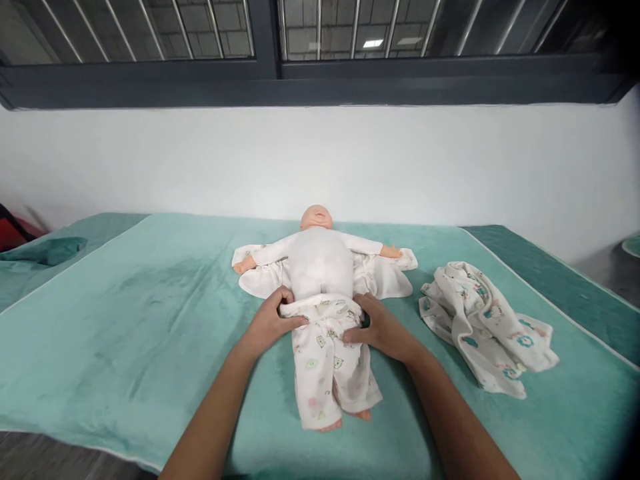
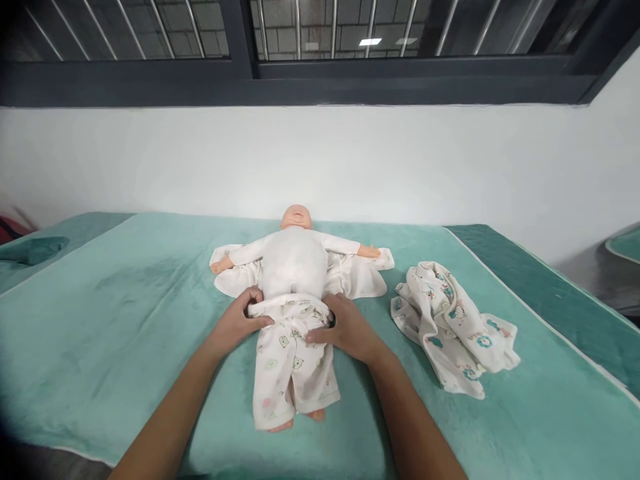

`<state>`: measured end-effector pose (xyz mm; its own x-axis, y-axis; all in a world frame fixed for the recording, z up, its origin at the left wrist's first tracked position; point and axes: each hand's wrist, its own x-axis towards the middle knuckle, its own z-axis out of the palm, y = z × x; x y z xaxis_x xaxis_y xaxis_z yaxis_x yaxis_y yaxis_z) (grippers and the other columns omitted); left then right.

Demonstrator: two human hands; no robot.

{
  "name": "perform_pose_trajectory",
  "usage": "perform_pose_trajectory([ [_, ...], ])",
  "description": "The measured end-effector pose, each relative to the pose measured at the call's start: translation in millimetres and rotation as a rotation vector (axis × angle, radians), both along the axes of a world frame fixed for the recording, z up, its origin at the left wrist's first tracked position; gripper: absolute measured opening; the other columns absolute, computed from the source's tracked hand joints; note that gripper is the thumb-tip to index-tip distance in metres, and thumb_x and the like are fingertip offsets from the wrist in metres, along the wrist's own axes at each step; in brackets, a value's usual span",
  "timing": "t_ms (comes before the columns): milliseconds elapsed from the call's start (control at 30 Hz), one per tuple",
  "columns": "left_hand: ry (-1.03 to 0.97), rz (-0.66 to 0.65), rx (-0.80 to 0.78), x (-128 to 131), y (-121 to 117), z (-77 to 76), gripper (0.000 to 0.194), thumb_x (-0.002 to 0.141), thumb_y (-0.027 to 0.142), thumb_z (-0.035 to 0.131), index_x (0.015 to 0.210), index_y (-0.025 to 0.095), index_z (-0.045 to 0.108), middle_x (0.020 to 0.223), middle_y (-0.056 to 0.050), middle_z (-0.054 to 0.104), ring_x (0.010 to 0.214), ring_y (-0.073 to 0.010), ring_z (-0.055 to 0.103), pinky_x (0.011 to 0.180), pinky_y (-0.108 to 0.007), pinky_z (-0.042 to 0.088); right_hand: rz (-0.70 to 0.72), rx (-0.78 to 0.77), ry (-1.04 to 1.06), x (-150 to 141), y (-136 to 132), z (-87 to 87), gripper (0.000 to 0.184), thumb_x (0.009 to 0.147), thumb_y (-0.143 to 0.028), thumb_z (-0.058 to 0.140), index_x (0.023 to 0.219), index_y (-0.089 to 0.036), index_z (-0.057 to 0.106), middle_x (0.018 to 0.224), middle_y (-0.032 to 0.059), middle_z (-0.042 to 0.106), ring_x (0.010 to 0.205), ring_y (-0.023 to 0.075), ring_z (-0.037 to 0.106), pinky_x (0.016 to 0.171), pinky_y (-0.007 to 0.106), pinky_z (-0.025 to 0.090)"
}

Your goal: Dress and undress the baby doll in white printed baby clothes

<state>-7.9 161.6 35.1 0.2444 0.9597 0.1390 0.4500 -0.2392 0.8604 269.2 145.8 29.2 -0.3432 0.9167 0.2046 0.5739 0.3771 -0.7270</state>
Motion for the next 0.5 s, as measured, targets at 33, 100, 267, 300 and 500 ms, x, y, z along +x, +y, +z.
perform_pose_trajectory([
  [33,0.035,0.025,0.033,1,-3,-1.2,0.031,0.071,0.035,0.07,0.081,0.021,0.044,0.081,0.004,0.045,0.075,-0.0134,0.042,0.066,-0.023,0.034,-0.022,0.019,-0.021,-2,-1,-1.5,0.039,0.071,-0.056,0.074,0.081,-0.023,0.057,0.084,0.0007,0.058,0.082,0.0217,0.053,0.072,0.031,0.038],
  [100,0.11,0.076,0.081,3,-9,-4.3,0.023,0.074,0.03,0.065,0.075,0.021,0.044,0.074,0.005,0.047,0.071,-0.0131,0.043,0.065,-0.024,0.033,-0.066,0.072,-0.061,-8,-5,-5.5,0.037,0.076,-0.054,0.07,0.069,-0.022,0.051,0.073,-0.0006,0.054,0.075,0.0201,0.051,0.068,0.031,0.036],
  [267,0.068,0.269,0.111,7,-21,-13.7,0.018,0.078,0.031,0.06,0.073,0.021,0.046,0.065,0.006,0.048,0.063,-0.0125,0.043,0.061,-0.025,0.034,-0.353,0.282,-0.05,-31,-26,-15.8,0.043,0.084,-0.038,0.06,0.057,-0.023,0.03,0.057,-0.0018,0.041,0.062,0.0178,0.042,0.062,0.031,0.029],
  [300,0.026,0.307,0.102,8,-23,-14.4,0.018,0.078,0.031,0.06,0.073,0.021,0.047,0.066,0.006,0.048,0.064,-0.0127,0.043,0.06,-0.024,0.035,-0.414,0.276,-0.011,-35,-29,-16.8,0.044,0.084,-0.038,0.058,0.057,-0.024,0.027,0.055,-0.0024,0.038,0.06,0.0172,0.04,0.06,0.031,0.028],
  [500,-0.13,0.189,0.035,5,-39,-8.8,0.03,0.082,0.038,0.063,0.105,0.023,0.053,0.102,-0.001,0.058,0.092,-0.0184,0.056,0.08,-0.028,0.046,-0.28,-0.02,0.247,-36,-42,-11.9,0.027,0.087,-0.043,0.057,0.073,-0.021,0.049,0.067,-0.0031,0.053,0.065,0.0157,0.049,0.06,0.027,0.037],
])
